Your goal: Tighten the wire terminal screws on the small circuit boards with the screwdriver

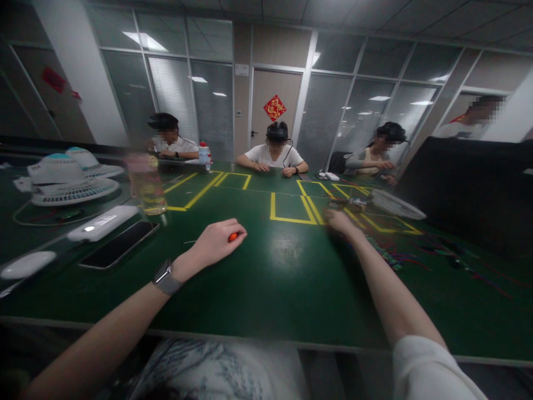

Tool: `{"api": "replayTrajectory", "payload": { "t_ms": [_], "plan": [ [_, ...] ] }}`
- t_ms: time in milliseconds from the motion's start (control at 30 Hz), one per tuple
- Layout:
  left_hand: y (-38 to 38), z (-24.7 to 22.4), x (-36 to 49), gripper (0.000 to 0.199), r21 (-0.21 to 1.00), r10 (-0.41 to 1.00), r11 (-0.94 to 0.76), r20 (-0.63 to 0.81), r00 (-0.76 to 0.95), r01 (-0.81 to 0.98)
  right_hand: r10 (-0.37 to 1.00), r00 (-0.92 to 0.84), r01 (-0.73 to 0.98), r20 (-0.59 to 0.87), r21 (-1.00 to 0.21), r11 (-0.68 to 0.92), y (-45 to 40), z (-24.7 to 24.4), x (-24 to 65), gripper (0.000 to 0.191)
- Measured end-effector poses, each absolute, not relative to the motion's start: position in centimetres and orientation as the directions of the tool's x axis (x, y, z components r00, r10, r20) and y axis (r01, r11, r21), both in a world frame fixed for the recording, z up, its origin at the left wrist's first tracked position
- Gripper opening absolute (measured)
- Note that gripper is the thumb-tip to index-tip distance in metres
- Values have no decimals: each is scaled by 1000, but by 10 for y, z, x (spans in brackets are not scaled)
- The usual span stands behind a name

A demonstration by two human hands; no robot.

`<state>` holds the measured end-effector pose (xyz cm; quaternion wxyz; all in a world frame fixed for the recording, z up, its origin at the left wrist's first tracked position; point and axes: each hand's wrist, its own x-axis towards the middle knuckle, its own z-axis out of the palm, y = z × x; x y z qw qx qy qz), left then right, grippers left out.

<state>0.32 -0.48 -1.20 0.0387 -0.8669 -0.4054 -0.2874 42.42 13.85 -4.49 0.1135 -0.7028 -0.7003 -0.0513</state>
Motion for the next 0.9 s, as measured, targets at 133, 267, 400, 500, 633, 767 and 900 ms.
{"api": "replayTrajectory", "payload": {
  "t_ms": [133, 267, 400, 500, 633, 767, 900],
  "plan": [
    [-4, -12, 3, 23, 165, 682, -670, 523, 511, 724, 978, 60, 998, 199, -32, -55, 138, -43, 405, 34],
    [-4, -13, 3, 23, 170, 684, -669, 522, 510, 723, 968, 145, 989, 207, 10, -150, 142, -43, 384, 30],
    [-5, -13, 3, 23, 176, 687, -669, 516, 511, 722, 955, 187, 980, 229, 28, -198, 144, -42, 368, 28],
    [-5, -13, 3, 23, 170, 690, -667, 507, 516, 725, 960, 133, 989, 248, 32, -146, 143, -41, 352, 30],
    [-7, -13, 4, 24, 172, 699, -657, 505, 507, 734, 956, -101, 995, 275, 27, 97, 137, -43, 314, 40],
    [-12, -8, 6, 31, 302, 712, -651, 561, 422, 697, 877, -375, 920, 300, 6, 391, 110, -52, 268, 41],
    [-11, -5, 6, 40, 388, 667, -700, 656, 354, 600, 722, -582, 750, 374, -94, 654, 58, -63, 236, 37]
  ]
}}
